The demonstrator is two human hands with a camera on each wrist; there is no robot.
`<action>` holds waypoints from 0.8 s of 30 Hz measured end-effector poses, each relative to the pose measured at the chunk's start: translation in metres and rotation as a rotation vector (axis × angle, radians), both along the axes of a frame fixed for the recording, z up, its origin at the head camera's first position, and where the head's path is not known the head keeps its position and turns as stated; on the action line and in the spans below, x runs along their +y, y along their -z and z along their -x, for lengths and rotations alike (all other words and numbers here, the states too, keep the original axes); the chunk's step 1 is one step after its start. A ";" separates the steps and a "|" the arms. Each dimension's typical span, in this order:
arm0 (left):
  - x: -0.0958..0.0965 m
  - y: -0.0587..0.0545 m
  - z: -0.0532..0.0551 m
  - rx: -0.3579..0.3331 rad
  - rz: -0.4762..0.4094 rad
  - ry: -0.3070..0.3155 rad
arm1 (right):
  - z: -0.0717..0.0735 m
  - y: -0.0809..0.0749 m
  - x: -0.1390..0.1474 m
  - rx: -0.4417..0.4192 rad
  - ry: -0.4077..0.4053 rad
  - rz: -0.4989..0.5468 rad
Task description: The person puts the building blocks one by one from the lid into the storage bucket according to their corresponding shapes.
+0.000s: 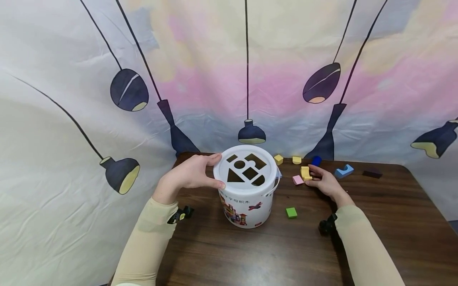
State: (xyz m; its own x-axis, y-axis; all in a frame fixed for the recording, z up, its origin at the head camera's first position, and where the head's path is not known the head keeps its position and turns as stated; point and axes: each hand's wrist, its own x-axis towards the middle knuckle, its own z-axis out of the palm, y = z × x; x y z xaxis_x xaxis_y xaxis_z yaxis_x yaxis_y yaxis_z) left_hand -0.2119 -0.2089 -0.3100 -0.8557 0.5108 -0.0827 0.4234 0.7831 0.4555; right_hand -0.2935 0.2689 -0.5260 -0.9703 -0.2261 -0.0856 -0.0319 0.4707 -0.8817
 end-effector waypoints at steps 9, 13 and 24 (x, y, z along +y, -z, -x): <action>-0.001 0.002 0.000 0.002 -0.007 -0.001 | 0.000 -0.004 -0.001 0.002 -0.022 -0.015; -0.001 0.002 0.001 0.004 -0.010 0.004 | 0.001 -0.002 -0.001 -0.002 -0.015 -0.013; -0.003 0.004 0.002 -0.005 -0.021 -0.004 | 0.000 -0.001 0.001 -0.008 -0.008 0.021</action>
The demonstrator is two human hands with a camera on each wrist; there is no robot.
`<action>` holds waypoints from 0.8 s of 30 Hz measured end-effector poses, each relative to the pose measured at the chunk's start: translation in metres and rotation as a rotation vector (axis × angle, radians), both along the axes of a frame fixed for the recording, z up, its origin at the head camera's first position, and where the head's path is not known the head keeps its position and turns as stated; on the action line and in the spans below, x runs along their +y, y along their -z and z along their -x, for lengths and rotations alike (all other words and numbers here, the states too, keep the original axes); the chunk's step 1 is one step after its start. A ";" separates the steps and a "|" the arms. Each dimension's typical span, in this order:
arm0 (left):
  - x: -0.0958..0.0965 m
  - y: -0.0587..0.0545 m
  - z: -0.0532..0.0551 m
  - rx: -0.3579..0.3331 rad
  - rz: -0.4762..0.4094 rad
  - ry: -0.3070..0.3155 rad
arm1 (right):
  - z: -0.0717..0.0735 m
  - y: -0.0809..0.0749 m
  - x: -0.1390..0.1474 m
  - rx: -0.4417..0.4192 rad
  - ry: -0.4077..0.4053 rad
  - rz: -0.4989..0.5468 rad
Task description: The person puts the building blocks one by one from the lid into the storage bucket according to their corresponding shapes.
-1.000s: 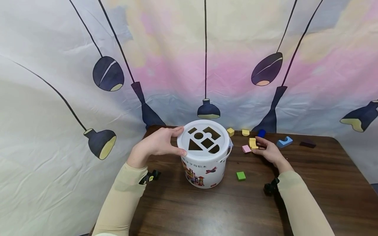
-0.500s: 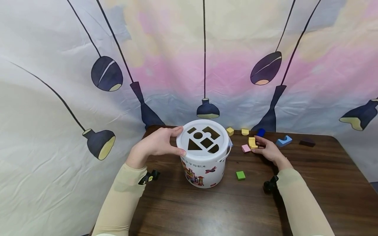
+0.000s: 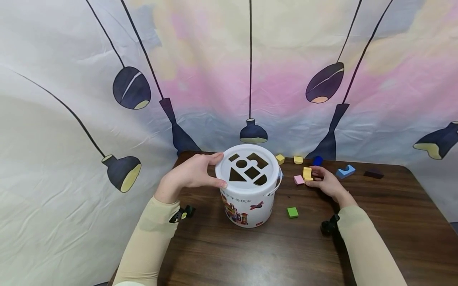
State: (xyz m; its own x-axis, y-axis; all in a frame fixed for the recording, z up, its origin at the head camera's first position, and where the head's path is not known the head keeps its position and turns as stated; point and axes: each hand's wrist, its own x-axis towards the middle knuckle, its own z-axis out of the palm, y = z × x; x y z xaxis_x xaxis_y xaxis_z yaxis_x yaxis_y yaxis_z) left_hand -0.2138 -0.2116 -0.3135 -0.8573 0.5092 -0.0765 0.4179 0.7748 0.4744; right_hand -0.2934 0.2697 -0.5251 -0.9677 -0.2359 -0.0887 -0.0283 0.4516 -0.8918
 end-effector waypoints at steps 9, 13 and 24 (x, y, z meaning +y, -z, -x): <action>0.000 0.000 0.000 -0.007 -0.014 -0.001 | 0.000 0.001 0.001 -0.006 0.021 0.004; 0.000 -0.002 0.000 -0.004 -0.012 -0.004 | 0.001 0.000 0.001 0.000 0.022 0.001; 0.000 -0.001 0.000 0.000 0.008 0.002 | -0.001 0.000 0.009 -0.051 0.075 0.063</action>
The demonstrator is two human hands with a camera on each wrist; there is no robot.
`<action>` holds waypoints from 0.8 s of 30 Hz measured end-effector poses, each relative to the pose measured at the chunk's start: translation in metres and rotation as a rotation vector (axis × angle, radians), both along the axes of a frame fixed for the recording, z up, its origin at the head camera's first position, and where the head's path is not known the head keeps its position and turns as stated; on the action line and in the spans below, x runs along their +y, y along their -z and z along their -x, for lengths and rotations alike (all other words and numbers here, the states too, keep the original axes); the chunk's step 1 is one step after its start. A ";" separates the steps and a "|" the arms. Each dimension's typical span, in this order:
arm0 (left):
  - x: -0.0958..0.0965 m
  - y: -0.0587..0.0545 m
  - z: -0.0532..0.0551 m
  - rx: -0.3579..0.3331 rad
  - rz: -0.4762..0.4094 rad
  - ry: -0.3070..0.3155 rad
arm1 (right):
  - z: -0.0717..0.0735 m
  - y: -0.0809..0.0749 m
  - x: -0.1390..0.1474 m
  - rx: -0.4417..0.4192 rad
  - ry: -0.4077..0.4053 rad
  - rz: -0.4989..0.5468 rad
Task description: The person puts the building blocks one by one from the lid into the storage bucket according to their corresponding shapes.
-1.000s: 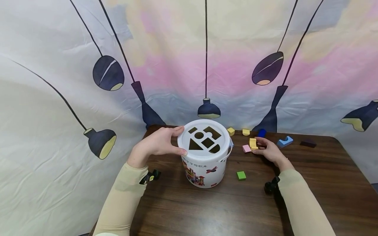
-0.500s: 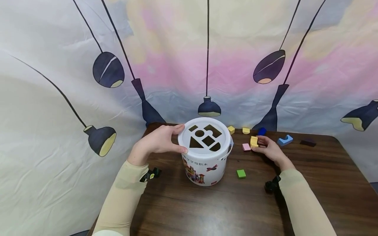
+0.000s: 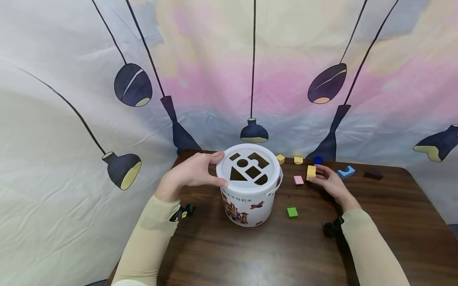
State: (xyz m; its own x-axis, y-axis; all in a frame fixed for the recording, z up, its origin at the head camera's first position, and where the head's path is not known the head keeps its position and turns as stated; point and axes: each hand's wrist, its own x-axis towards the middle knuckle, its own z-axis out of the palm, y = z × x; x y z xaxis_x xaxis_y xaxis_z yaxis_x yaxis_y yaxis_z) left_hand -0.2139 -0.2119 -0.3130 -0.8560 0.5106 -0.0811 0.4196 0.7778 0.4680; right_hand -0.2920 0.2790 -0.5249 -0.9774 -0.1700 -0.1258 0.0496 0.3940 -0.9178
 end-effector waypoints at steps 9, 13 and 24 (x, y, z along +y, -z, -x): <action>-0.001 0.000 -0.002 0.002 0.001 0.006 | -0.014 -0.008 0.001 0.011 -0.004 0.036; -0.001 0.000 -0.003 0.000 0.007 0.000 | -0.017 -0.009 0.002 0.034 -0.008 0.059; -0.001 0.000 -0.001 0.010 -0.010 0.005 | -0.025 -0.022 0.000 0.067 -0.002 0.048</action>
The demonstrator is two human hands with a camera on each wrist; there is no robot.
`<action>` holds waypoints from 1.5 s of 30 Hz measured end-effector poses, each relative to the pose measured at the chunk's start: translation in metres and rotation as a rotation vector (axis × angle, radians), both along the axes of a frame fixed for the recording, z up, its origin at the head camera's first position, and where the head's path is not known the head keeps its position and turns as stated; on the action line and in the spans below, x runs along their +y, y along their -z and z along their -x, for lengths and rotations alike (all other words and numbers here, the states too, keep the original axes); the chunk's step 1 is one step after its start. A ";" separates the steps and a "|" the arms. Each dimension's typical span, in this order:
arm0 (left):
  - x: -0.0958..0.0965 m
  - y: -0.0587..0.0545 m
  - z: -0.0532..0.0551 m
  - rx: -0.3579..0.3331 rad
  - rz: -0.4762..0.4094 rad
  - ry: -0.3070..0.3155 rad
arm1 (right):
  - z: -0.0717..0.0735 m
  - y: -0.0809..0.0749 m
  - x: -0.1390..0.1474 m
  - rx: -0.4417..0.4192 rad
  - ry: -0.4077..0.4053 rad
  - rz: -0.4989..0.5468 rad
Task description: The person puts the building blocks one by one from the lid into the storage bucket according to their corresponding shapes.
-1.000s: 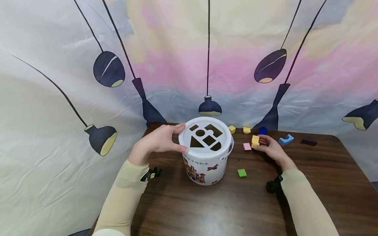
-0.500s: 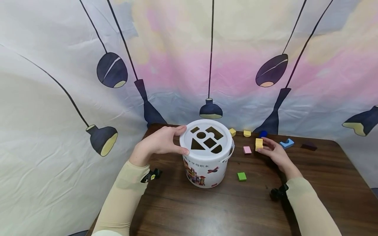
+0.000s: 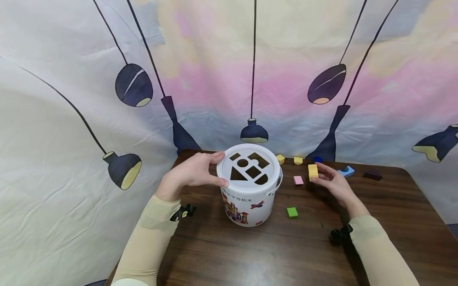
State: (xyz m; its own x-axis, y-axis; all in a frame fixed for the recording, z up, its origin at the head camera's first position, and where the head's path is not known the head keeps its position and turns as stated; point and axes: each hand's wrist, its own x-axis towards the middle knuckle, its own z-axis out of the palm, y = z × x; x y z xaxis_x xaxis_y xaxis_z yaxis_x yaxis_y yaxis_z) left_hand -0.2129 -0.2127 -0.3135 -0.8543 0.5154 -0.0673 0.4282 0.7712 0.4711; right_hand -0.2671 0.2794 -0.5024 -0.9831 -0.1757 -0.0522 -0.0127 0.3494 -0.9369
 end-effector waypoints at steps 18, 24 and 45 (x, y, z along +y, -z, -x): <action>0.001 -0.001 -0.001 -0.009 -0.002 0.004 | -0.016 -0.034 -0.017 0.135 -0.034 0.026; 0.001 0.000 0.000 -0.005 0.002 -0.004 | -0.018 -0.051 -0.025 0.152 -0.101 0.039; 0.000 0.001 -0.002 -0.011 -0.005 -0.008 | -0.017 -0.101 -0.040 0.284 -0.222 -0.107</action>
State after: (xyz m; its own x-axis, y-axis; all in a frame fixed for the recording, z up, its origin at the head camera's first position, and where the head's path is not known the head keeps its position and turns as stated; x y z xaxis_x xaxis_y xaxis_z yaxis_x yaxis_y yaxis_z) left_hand -0.2111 -0.2130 -0.3147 -0.8576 0.5090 -0.0740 0.4168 0.7721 0.4798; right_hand -0.2501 0.2391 -0.4016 -0.8995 -0.3946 0.1878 -0.3536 0.4046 -0.8434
